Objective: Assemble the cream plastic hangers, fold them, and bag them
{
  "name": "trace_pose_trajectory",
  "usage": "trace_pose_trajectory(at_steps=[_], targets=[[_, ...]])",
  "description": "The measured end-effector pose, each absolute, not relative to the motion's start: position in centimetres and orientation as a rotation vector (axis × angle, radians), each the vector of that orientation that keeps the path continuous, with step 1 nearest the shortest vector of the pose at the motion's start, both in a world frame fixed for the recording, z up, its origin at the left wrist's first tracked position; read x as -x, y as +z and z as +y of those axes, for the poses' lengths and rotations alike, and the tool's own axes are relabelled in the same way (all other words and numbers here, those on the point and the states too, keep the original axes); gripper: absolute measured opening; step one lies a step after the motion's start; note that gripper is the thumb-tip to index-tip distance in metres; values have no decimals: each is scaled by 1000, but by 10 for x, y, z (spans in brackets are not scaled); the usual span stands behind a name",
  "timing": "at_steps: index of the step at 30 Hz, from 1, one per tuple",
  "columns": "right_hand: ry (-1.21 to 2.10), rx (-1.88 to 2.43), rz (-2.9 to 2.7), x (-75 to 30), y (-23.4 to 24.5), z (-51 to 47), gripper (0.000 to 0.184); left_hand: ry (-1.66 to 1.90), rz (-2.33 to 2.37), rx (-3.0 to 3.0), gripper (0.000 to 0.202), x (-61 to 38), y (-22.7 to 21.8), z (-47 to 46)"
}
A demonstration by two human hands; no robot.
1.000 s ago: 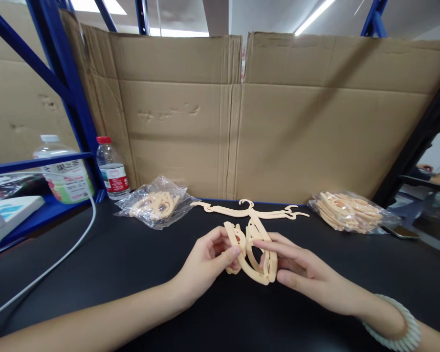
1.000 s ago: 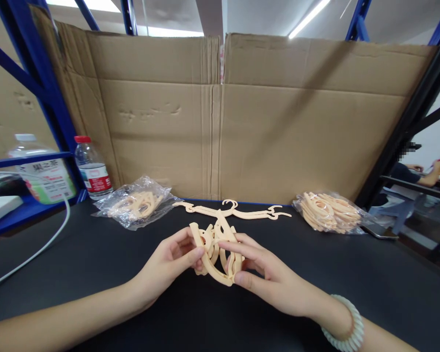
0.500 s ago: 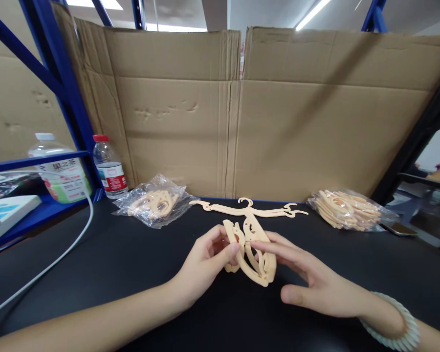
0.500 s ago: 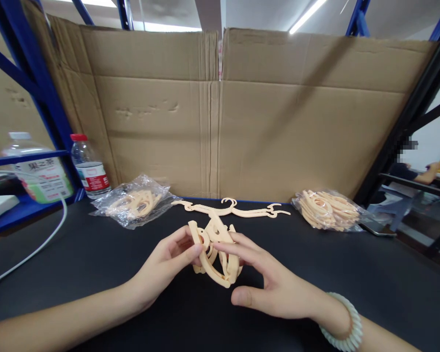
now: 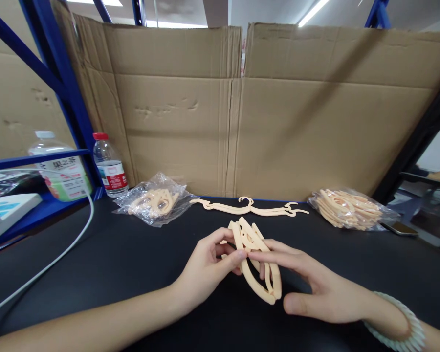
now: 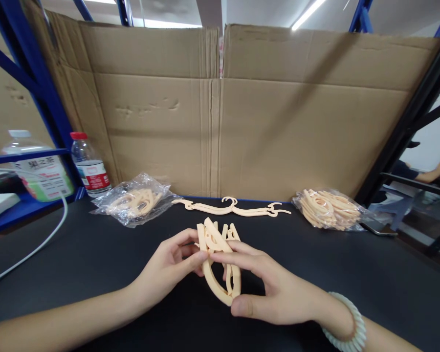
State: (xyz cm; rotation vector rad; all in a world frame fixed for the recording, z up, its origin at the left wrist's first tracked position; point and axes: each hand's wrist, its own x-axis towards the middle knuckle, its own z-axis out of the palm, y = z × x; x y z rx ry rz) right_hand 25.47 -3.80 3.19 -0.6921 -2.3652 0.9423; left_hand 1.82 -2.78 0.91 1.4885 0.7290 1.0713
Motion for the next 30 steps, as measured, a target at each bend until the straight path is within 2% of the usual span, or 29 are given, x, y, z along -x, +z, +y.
trace_pose_trajectory(at_steps=[4,8,10,13,18,22,30], targets=[[967,685,-2329,-255,28,-36,49,1057,691,-1433,34,-20,8,-28],[1176,687,-2185,-254,28,-32,39,1109,657,-1414,53,-19,4,-26],[1177,751,-2118,-255,29,-28,33,1132,691,-1536,49,-15,4,-24],[924,928,-2077,-262,30,-17,31,1076,811,-2002,46,-7,6,-24],[541,1154,-2154,-275,21,0,41,510,834,-2677,60,0,14,-31],[382,1319,-2343,-276,12,-1,32,201,861,-2756,63,-2,17,-36],[199,1422,-2520,-270,9,-12,32,206,923,-2778,60,1,16,-33]])
